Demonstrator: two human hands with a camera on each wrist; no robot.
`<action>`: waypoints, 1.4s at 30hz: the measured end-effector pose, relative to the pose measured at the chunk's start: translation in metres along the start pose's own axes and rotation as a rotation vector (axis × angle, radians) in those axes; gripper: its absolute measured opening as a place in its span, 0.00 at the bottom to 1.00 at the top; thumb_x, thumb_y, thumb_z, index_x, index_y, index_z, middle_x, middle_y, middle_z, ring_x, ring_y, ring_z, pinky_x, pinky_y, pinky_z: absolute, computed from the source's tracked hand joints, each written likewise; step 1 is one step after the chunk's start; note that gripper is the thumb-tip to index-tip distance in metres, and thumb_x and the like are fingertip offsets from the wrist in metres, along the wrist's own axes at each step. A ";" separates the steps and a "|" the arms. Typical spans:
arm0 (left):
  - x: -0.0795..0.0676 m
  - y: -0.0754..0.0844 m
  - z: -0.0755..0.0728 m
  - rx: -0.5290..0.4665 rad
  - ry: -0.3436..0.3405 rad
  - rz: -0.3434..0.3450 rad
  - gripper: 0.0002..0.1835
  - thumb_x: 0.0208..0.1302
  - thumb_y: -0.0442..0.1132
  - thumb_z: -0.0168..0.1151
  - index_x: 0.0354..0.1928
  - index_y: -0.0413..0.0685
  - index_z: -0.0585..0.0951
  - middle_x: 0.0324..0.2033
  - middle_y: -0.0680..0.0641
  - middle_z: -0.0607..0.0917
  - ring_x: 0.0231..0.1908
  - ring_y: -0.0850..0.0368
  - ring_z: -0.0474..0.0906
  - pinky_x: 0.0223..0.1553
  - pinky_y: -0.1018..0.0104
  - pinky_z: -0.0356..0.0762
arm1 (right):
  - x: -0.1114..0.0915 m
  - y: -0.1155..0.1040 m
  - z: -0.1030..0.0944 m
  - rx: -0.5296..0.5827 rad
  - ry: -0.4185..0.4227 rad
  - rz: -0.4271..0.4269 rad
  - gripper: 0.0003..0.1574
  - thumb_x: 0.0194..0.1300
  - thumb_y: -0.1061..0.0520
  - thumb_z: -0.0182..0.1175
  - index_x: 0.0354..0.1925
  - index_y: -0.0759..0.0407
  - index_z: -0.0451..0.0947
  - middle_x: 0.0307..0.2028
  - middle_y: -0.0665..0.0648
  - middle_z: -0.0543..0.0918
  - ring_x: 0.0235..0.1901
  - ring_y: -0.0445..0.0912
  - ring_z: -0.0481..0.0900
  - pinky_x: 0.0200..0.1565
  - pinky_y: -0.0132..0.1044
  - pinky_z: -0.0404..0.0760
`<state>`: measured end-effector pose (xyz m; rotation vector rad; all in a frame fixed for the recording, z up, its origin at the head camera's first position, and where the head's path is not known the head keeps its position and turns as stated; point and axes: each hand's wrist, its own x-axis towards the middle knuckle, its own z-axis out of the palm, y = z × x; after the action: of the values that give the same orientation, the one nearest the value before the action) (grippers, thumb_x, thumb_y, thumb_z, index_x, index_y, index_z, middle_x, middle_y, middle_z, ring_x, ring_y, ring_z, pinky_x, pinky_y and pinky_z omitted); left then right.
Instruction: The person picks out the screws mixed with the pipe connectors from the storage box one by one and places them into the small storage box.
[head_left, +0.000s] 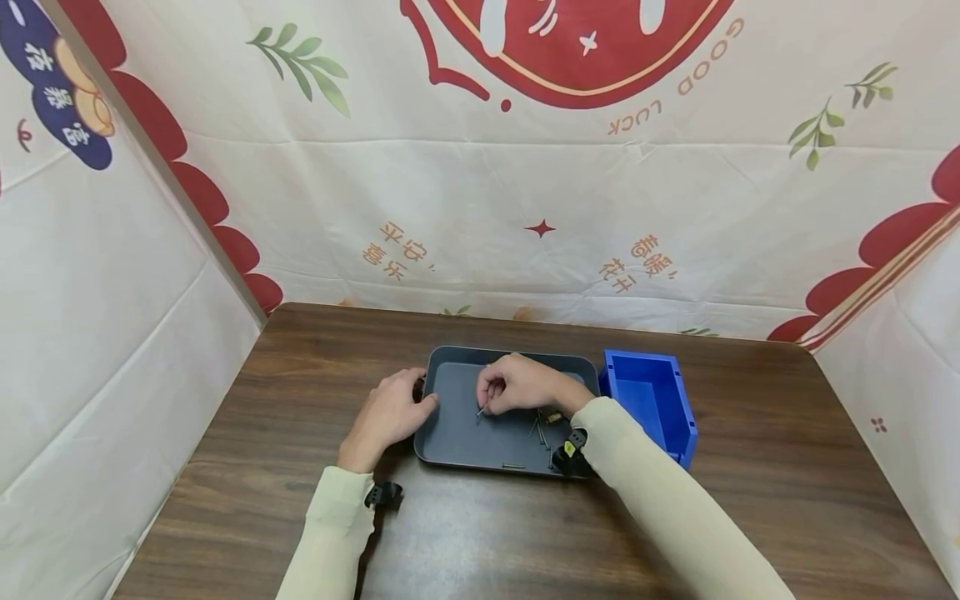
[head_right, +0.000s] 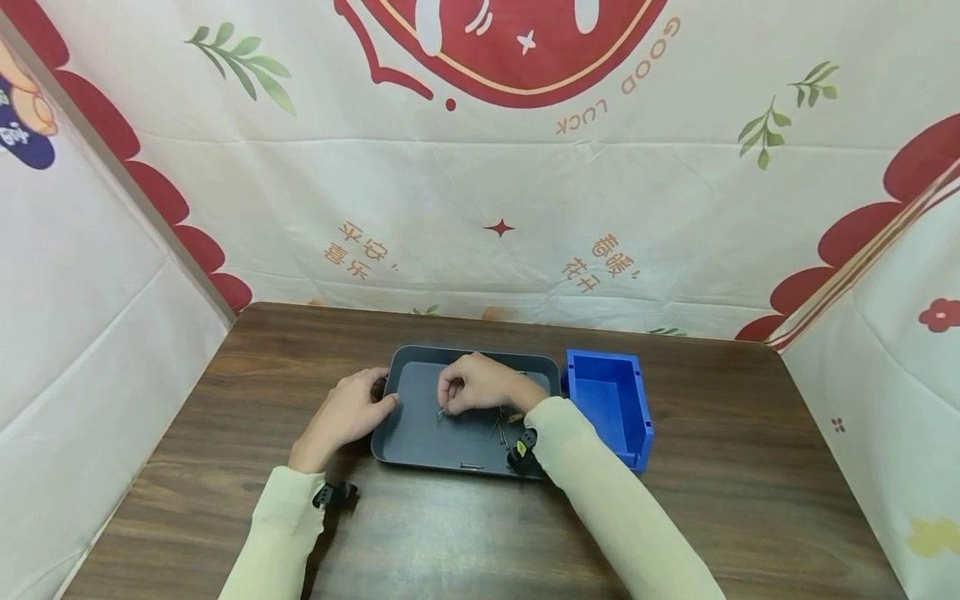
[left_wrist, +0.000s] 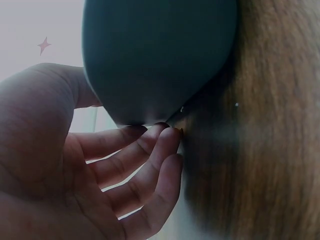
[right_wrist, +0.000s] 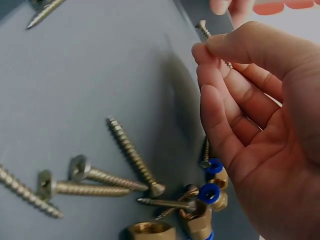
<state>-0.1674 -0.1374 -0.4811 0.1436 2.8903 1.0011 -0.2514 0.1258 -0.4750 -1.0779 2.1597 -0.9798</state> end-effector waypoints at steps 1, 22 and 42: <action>0.000 0.000 0.000 0.000 0.001 0.001 0.29 0.76 0.46 0.68 0.72 0.39 0.81 0.63 0.38 0.86 0.58 0.39 0.85 0.57 0.40 0.82 | -0.001 -0.002 -0.001 0.017 0.009 -0.005 0.08 0.67 0.66 0.69 0.38 0.53 0.90 0.34 0.47 0.88 0.34 0.43 0.84 0.41 0.37 0.83; -0.001 -0.001 0.000 -0.006 -0.008 -0.009 0.30 0.76 0.46 0.68 0.73 0.39 0.80 0.61 0.38 0.86 0.56 0.40 0.85 0.57 0.40 0.82 | -0.013 -0.016 -0.013 0.235 0.154 -0.102 0.06 0.67 0.70 0.65 0.41 0.64 0.87 0.37 0.57 0.88 0.34 0.47 0.79 0.40 0.36 0.80; -0.002 0.001 0.000 0.003 -0.019 -0.004 0.31 0.77 0.46 0.68 0.75 0.39 0.79 0.65 0.37 0.84 0.60 0.37 0.84 0.59 0.38 0.81 | -0.037 -0.021 -0.016 0.326 0.354 -0.145 0.04 0.69 0.68 0.69 0.42 0.67 0.85 0.40 0.60 0.87 0.36 0.49 0.80 0.39 0.37 0.82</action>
<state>-0.1654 -0.1370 -0.4805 0.1472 2.8734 0.9895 -0.2331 0.1536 -0.4438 -0.9666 2.1017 -1.6303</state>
